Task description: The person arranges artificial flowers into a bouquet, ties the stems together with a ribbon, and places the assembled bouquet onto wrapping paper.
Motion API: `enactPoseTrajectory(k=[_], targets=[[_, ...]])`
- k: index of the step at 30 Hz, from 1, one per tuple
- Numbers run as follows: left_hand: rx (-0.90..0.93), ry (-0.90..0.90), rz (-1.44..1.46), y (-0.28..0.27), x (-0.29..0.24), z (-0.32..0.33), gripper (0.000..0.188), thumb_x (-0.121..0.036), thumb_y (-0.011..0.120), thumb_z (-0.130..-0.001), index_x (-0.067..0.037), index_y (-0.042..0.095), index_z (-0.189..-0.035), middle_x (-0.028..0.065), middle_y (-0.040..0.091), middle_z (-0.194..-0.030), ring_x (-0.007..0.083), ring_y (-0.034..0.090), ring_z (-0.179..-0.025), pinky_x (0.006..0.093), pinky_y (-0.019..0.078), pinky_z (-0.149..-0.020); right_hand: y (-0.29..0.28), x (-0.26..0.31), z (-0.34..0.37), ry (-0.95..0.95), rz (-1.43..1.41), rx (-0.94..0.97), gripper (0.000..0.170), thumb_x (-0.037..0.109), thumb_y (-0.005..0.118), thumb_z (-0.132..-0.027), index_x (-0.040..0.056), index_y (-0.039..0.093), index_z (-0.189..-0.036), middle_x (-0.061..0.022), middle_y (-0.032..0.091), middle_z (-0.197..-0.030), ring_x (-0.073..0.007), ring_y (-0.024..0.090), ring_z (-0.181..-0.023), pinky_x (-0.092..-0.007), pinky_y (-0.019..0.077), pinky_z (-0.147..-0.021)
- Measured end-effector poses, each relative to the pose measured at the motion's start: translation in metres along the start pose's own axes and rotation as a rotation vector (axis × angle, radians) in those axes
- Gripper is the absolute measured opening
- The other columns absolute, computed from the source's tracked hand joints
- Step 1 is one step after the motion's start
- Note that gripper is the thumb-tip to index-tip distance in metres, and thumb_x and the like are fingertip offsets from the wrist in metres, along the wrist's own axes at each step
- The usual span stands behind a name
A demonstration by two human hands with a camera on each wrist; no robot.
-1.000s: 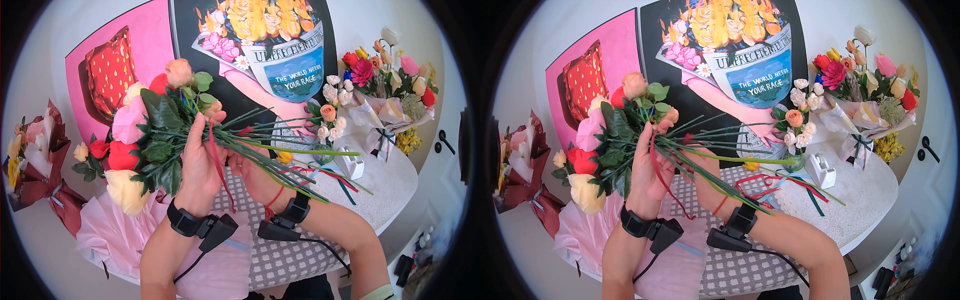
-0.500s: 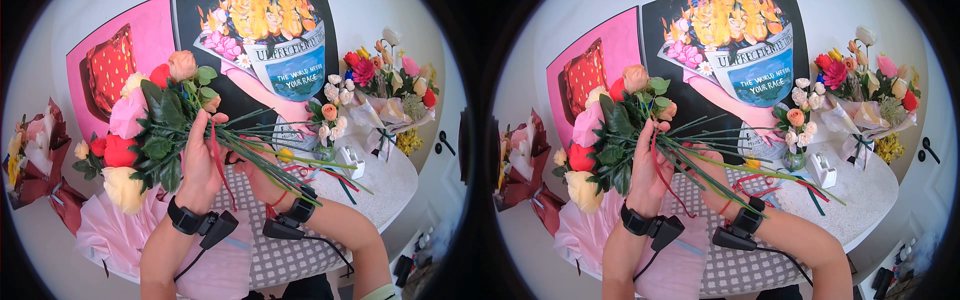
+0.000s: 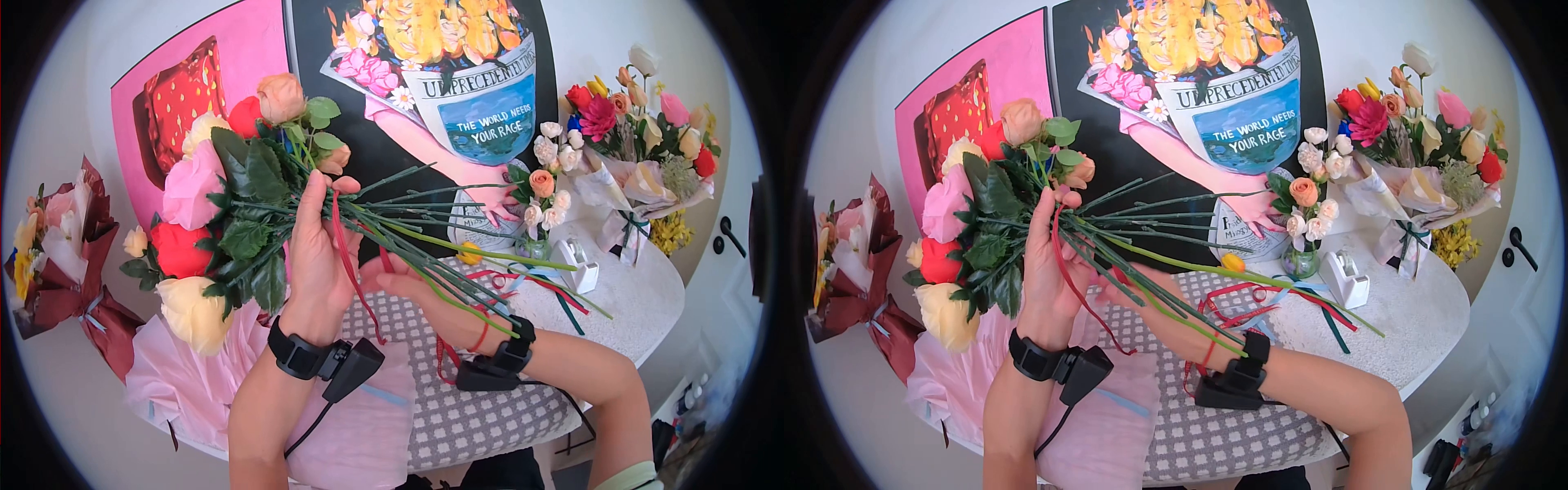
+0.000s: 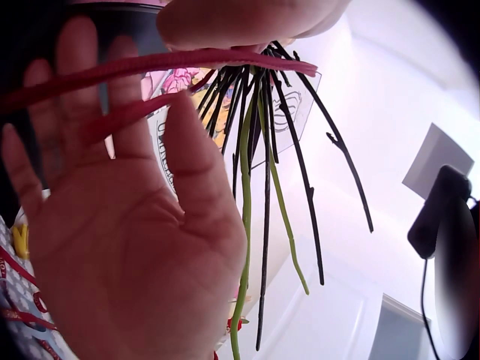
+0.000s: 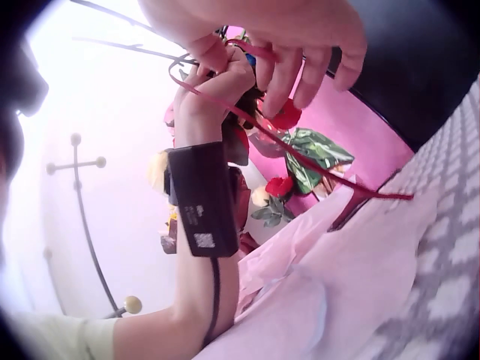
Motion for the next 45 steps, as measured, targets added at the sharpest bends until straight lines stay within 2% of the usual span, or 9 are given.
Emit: enactPoseTrajectory(k=[5, 9, 11, 16, 18, 26, 34, 37, 45], targets=[[-0.02, 0.052, -0.012, -0.008, -0.001, -0.007, 0.024, -0.033, 0.047, -0.09, -0.011, 0.05, -0.1, 0.0035, 0.058, -0.085, 0.0087, 0.052, -0.065, 0.0274, 0.0467, -0.068, 0.013, 0.002, 0.03, 0.512, -0.281, 0.549, 0.029, 0.029, 0.047, -0.091, 0.0042, 0.057, -0.103, 0.0053, 0.049, -0.069, -0.0025, 0.041, -0.062, -0.0195, 0.0344, -0.053], [0.208, -0.022, 0.144, -0.012, -0.005, -0.008, 0.023, -0.032, 0.047, -0.09, -0.011, 0.052, -0.095, 0.0017, 0.059, -0.083, 0.005, 0.044, -0.05, 0.0251, 0.0467, -0.06, -0.003, 0.005, 0.033, 0.596, -0.198, 0.464, 0.027, 0.03, 0.05, -0.089, 0.006, 0.059, -0.099, 0.0068, 0.046, -0.065, -0.0006, 0.039, -0.058, -0.0175, 0.0307, -0.05], [0.132, -0.017, 0.135, -0.005, -0.006, -0.008, 0.022, -0.032, 0.048, -0.09, -0.011, 0.052, -0.094, 0.0016, 0.059, -0.084, 0.0041, 0.043, -0.048, 0.0248, 0.0467, -0.057, -0.013, 0.005, 0.032, 0.342, 0.08, 0.404, 0.026, 0.03, 0.05, -0.089, 0.0065, 0.061, -0.09, 0.0083, 0.043, -0.061, 0.0008, 0.036, -0.054, -0.0165, 0.0262, -0.046], [-0.035, -0.127, 0.022, 0.013, -0.009, 0.006, 0.02, -0.031, 0.047, -0.09, -0.011, 0.052, -0.089, 0.0026, 0.06, -0.087, 0.0031, 0.047, -0.049, 0.0247, 0.047, -0.053, -0.055, 0.009, 0.031, 0.372, -0.043, 0.286, 0.023, 0.026, 0.051, -0.088, 0.0057, 0.062, -0.084, 0.0089, 0.046, -0.06, 0.0017, 0.033, -0.051, -0.0173, 0.022, -0.042], [0.183, -0.232, 0.023, 0.016, -0.003, 0.007, 0.017, -0.028, 0.048, -0.089, -0.012, 0.054, -0.086, -0.0001, 0.062, -0.083, 0.0096, 0.06, -0.063, 0.0284, 0.0528, -0.057, -0.073, 0.013, 0.025, 0.253, 0.009, 0.156, 0.022, 0.024, 0.052, -0.088, 0.0053, 0.062, -0.08, 0.0083, 0.048, -0.061, 0.0014, 0.034, -0.05, -0.0166, 0.0228, -0.042], [0.212, -0.346, -0.052, 0.03, 0.011, 0.017, 0.017, -0.028, 0.047, -0.09, -0.011, 0.051, -0.087, 0.0105, 0.06, -0.098, 0.0139, 0.062, -0.071, 0.0331, 0.0538, -0.064, -0.105, 0.049, -0.004, 0.151, 0.178, 0.102, 0.012, 0.012, 0.06, -0.082, 0.0015, 0.066, -0.083, 0.0016, 0.06, -0.071, -0.0004, 0.046, -0.06, -0.0165, 0.0345, -0.05], [0.269, -0.52, 0.058, 0.026, 0.007, 0.019, 0.019, -0.028, 0.045, -0.09, -0.011, 0.049, -0.084, 0.014, 0.062, -0.095, 0.0072, 0.057, -0.052, 0.018, 0.0459, -0.041, -0.13, 0.076, 0.011, 0.154, 0.299, 0.069, 0.01, 0.01, 0.061, -0.081, 0.0015, 0.065, -0.081, 0.0033, 0.057, -0.068, 0.0002, 0.045, -0.059, -0.0161, 0.034, -0.049], [0.526, -0.58, 0.106, 0.036, 0.008, 0.024, 0.023, -0.029, 0.041, -0.092, -0.008, 0.053, -0.092, 0.0212, 0.058, -0.103, 0.0129, 0.06, -0.074, 0.0209, 0.0473, -0.06, -0.133, 0.079, 0.015, 0.126, 0.283, 0.084, 0.009, 0.009, 0.061, -0.081, 0.0015, 0.065, -0.081, 0.0031, 0.058, -0.069, -0.0001, 0.045, -0.059, -0.0165, 0.0341, -0.049], [0.422, -0.685, -0.485, 0.042, 0.025, 0.041, 0.031, -0.027, 0.043, -0.091, -0.001, 0.055, -0.103, 0.0197, 0.06, -0.1, 0.013, 0.054, -0.093, 0.0266, 0.0364, -0.087, -0.121, 0.078, -0.001, -0.227, 0.528, -0.016, 0.009, 0.006, 0.058, -0.081, -0.001, 0.063, -0.081, 0.0049, 0.054, -0.064, 0.0007, 0.041, -0.057, -0.0189, 0.0331, -0.048]])
Point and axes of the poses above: each hand's wrist, its own z-axis away from the middle knuckle, its own y-axis out of the palm, x = y × z, the point moved 4 cm from there along -z, towards the middle knuckle
